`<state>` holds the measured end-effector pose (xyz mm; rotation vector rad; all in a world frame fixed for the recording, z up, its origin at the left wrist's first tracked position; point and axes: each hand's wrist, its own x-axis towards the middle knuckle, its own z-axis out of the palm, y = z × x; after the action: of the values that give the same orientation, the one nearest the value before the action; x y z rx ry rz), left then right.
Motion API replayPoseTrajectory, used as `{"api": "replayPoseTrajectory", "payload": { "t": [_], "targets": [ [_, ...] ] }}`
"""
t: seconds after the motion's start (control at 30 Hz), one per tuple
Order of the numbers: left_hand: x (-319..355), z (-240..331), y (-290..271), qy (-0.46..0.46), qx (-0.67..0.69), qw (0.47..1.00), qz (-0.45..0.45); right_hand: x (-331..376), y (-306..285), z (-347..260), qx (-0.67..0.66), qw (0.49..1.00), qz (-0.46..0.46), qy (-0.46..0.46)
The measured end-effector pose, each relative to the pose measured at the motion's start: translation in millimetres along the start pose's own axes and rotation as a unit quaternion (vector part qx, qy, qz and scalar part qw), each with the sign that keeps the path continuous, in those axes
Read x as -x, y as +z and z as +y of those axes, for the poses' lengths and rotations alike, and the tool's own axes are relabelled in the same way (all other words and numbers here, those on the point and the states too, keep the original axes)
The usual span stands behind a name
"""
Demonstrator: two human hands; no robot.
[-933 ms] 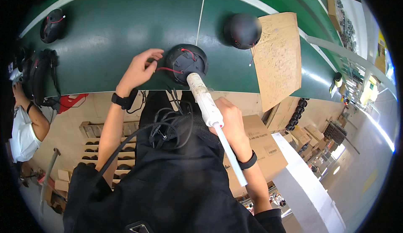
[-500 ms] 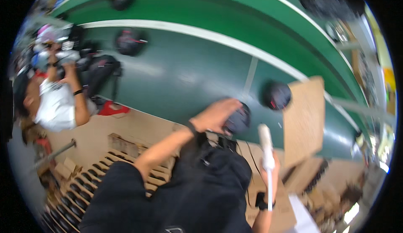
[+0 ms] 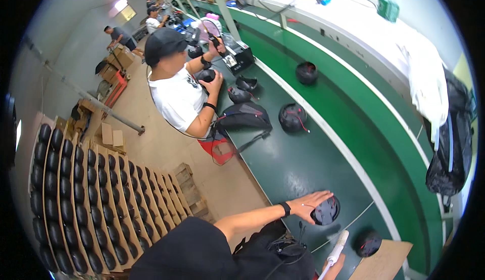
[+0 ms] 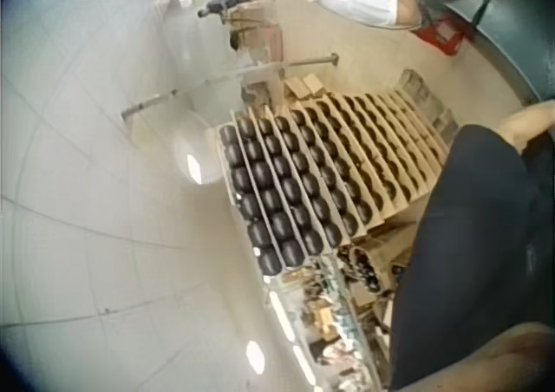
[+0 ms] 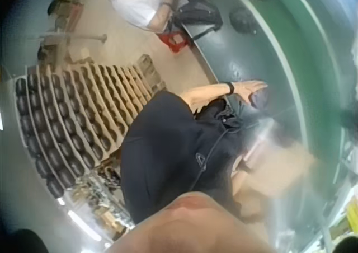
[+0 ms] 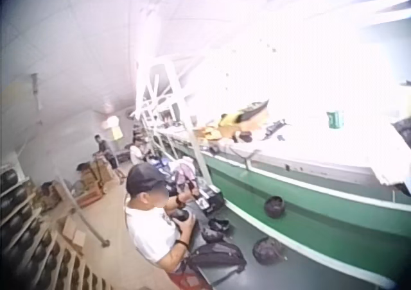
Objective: Applying hot glue to circular plastic parts on an assembly line and organizing them on a pallet.
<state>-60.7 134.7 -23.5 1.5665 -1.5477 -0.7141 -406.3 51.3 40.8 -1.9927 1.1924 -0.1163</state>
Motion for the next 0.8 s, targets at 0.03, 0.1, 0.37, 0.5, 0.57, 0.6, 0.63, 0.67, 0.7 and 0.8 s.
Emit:
{"api": "replayPoseTrajectory", "payload": {
  "t": [0.03,0.1,0.37,0.5,0.57,0.6,0.63,0.67,0.7,0.8],
  "targets": [
    [-0.1,1.1,1.5,-0.02,0.01,1.0,-0.005,-4.9,0.8,-11.9,0.027,0.999,-0.004,-0.027],
    [1.3,5.2,5.7,-0.039,0.009,0.999,0.018,-2.7,-1.0,-31.1,0.083,0.994,-0.008,-0.066],
    [47.7,-28.4,-46.5,-0.19,-0.031,0.963,0.189,-64.2,56.9,27.6,0.126,0.982,0.029,-0.136],
    [60.7,-38.4,-63.6,-0.19,-0.05,0.954,0.229,-105.5,84.1,-21.2,0.178,0.972,0.055,-0.141],
    [48.3,-33.7,-61.7,-0.186,-0.044,0.957,0.219,-126.7,93.2,-15.7,0.183,0.976,0.076,-0.09],
    [49.5,-39.5,-59.4,-0.199,-0.028,0.953,0.225,-129.6,92.3,-25.0,0.191,0.976,0.09,-0.058],
    [44.9,-39.0,-55.0,-0.203,-0.038,0.954,0.216,-131.4,87.0,-26.6,0.216,0.973,0.075,-0.023],
    [39.0,-38.0,-52.8,-0.206,-0.051,0.954,0.211,-132.3,81.7,-24.0,0.219,0.974,0.06,0.004],
    [40.1,-38.5,-51.4,-0.205,-0.029,0.957,0.205,-127.3,74.6,-27.6,0.225,0.973,0.047,0.005],
    [41.3,-38.5,-48.2,-0.204,-0.024,0.959,0.192,-105.4,56.0,-28.0,0.205,0.978,0.041,-0.006]
  ]
}}
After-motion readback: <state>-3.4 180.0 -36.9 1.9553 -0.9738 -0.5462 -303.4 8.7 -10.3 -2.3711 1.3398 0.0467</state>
